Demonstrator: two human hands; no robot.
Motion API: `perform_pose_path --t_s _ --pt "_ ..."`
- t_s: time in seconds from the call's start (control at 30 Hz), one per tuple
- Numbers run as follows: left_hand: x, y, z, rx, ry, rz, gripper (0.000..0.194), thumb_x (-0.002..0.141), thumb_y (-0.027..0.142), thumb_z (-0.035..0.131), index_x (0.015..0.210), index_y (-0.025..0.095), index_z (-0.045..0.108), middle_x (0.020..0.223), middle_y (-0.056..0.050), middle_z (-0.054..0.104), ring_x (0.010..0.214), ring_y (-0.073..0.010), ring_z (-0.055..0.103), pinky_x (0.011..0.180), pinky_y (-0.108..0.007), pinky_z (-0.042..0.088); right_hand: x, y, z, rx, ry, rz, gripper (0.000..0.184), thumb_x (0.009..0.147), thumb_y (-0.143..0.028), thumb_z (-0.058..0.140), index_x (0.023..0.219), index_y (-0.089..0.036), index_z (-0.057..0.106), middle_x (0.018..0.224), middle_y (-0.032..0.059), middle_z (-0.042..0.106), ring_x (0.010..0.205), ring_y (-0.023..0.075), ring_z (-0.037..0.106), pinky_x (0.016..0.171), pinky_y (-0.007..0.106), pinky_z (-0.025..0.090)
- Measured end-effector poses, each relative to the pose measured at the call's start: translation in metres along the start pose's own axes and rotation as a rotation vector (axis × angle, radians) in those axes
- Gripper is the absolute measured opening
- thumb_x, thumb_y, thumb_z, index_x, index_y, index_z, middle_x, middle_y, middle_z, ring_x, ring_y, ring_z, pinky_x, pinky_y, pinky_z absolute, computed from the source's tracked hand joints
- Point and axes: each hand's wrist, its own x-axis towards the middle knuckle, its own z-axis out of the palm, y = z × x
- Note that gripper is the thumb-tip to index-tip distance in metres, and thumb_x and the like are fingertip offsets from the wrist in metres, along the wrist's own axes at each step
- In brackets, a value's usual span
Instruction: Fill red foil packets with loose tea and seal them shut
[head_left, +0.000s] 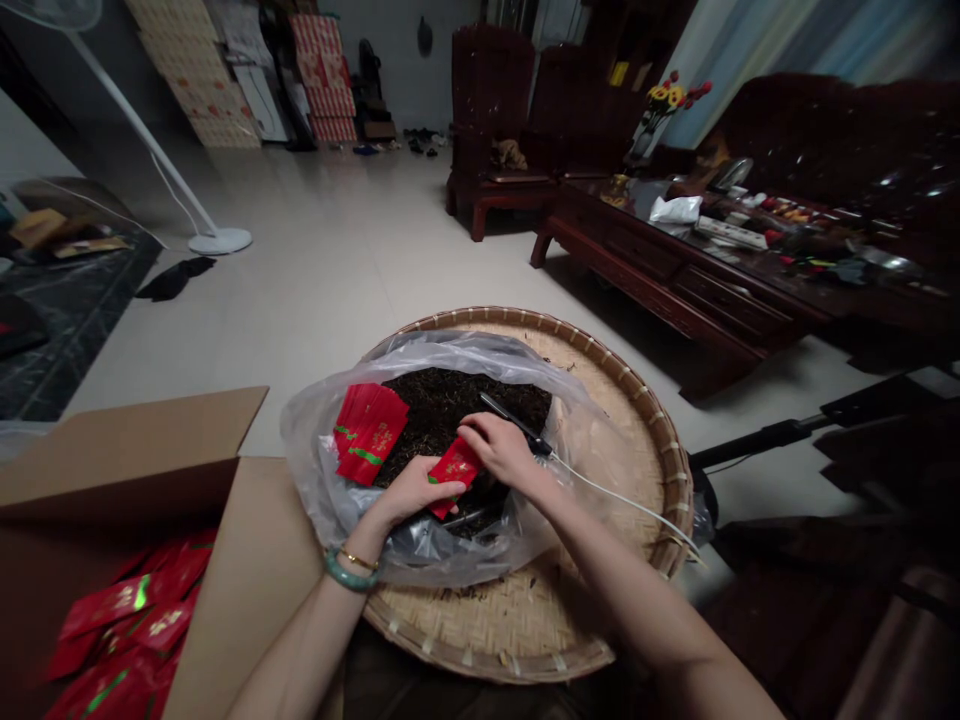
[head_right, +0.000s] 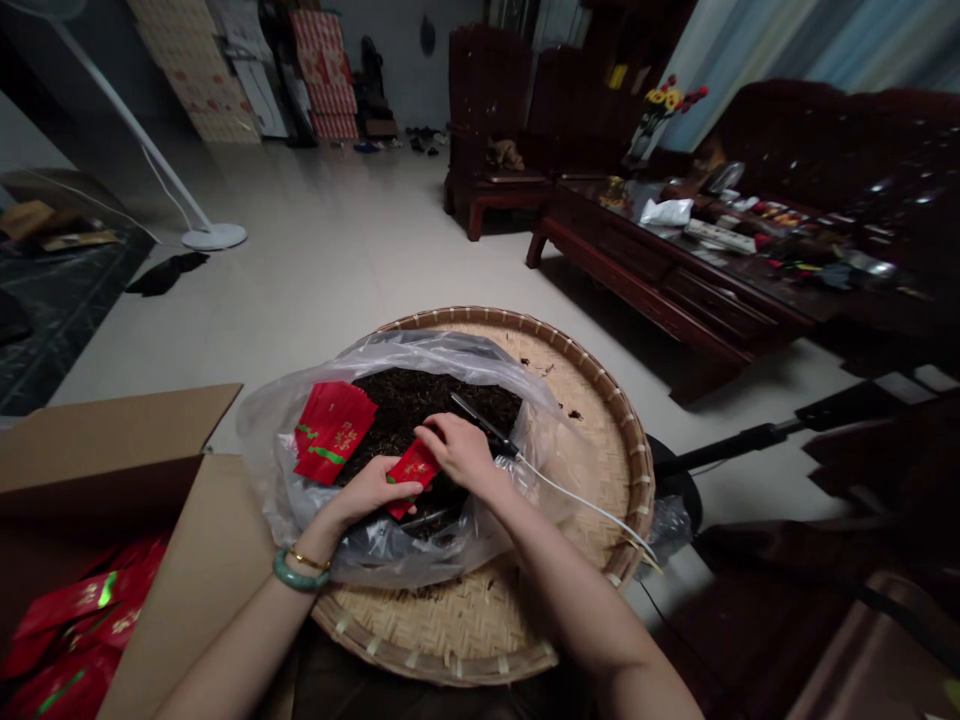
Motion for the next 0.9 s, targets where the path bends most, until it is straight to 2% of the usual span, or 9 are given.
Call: perform_pose_path --t_s 0.13,0.3,0.4,0.47,0.57,0.7,0.77,0.83,0.9 --pt "-0.002 0.003 0.002 0.009 -0.012 -0.003 0.037 0.059 0.039 0.076 0.078 0.010 0.062 0.061 -0.001 0.064 0.049 -0.0141 0.062 0.047 -0.021 0.046 -0.005 -0.007 0.016 -0.029 -0.017 -0.054 0.036 0.092 -0.038 0.040 0.068 -0.020 0.058 0.068 0.0033 0.059 0.065 0.0141 0.053 0.064 0.024 0.038" --pt "-0.003 0.004 0.001 0.010 -0.027 0.012 0.037 0.059 0.040 0.076 0.076 0.011 0.060 0.058 0.000 0.062 0.048 -0.0139 0.062 0.046 -0.021 0.045 -0.004 -0.007 0.015 0.070 0.017 -0.062 0.040 0.092 -0.039 0.038 0.058 -0.019 0.048 0.059 0.0004 0.051 0.057 0.0123 0.046 0.059 0.024 0.035" --pt "-0.002 0.002 0.000 0.009 -0.003 0.028 0.038 0.061 0.040 0.075 0.078 0.009 0.061 0.058 -0.001 0.062 0.048 -0.0140 0.062 0.045 -0.020 0.045 -0.001 -0.007 0.010 0.201 -0.053 0.018 0.044 0.092 -0.043 0.034 0.059 -0.018 0.049 0.056 -0.0015 0.049 0.055 0.0112 0.046 0.055 0.023 0.035" --pt "-0.001 0.001 -0.001 -0.004 0.012 0.042 0.040 0.062 0.041 0.074 0.081 0.009 0.062 0.060 -0.002 0.064 0.049 -0.0141 0.062 0.045 -0.020 0.045 0.000 -0.006 0.004 0.285 -0.153 0.061 0.041 0.090 -0.044 0.036 0.064 -0.018 0.054 0.058 -0.0021 0.052 0.055 0.0108 0.048 0.053 0.021 0.036" --pt "0.000 0.000 -0.002 -0.028 0.018 0.066 0.042 0.064 0.041 0.073 0.089 0.009 0.061 0.067 -0.005 0.066 0.053 -0.0150 0.064 0.045 -0.020 0.044 0.000 0.001 -0.014 0.363 -0.284 0.148 0.028 0.082 -0.040 0.051 0.069 -0.017 0.055 0.057 -0.0031 0.055 0.051 0.0100 0.051 0.046 0.019 0.037" --pt "0.003 -0.002 -0.002 -0.049 -0.040 0.057 0.051 0.062 0.033 0.074 0.105 0.011 0.058 0.084 -0.009 0.069 0.064 -0.0172 0.067 0.048 -0.020 0.045 -0.001 0.006 -0.051 0.343 -0.245 0.310 0.017 0.079 -0.033 0.052 0.072 -0.017 0.053 0.057 -0.0024 0.058 0.047 0.0106 0.054 0.038 0.017 0.038" --pt "0.004 -0.003 -0.002 -0.049 -0.059 0.014 0.056 0.060 0.029 0.074 0.111 0.012 0.056 0.095 -0.013 0.068 0.065 -0.0176 0.067 0.049 -0.022 0.045 0.000 -0.006 -0.065 0.271 -0.171 0.303 0.016 0.079 -0.030 0.053 0.069 -0.017 0.051 0.055 -0.0025 0.056 0.046 0.0100 0.054 0.037 0.016 0.036" --pt "0.003 -0.004 -0.001 -0.026 -0.054 0.020 0.053 0.062 0.029 0.073 0.110 0.013 0.058 0.099 -0.014 0.068 0.065 -0.0180 0.066 0.049 -0.024 0.045 0.001 -0.032 -0.070 0.266 -0.123 0.210 0.017 0.078 -0.029 0.056 0.067 -0.017 0.052 0.055 -0.0027 0.055 0.046 0.0088 0.053 0.039 0.016 0.037" --pt "0.002 -0.004 0.000 0.007 -0.021 0.072 0.046 0.063 0.030 0.072 0.105 0.014 0.062 0.092 -0.011 0.070 0.062 -0.0177 0.065 0.048 -0.025 0.046 0.003 -0.068 -0.066 0.470 -0.194 0.069 0.016 0.080 -0.032 0.056 0.076 -0.017 0.055 0.065 -0.0015 0.059 0.056 0.0098 0.058 0.047 0.017 0.044"
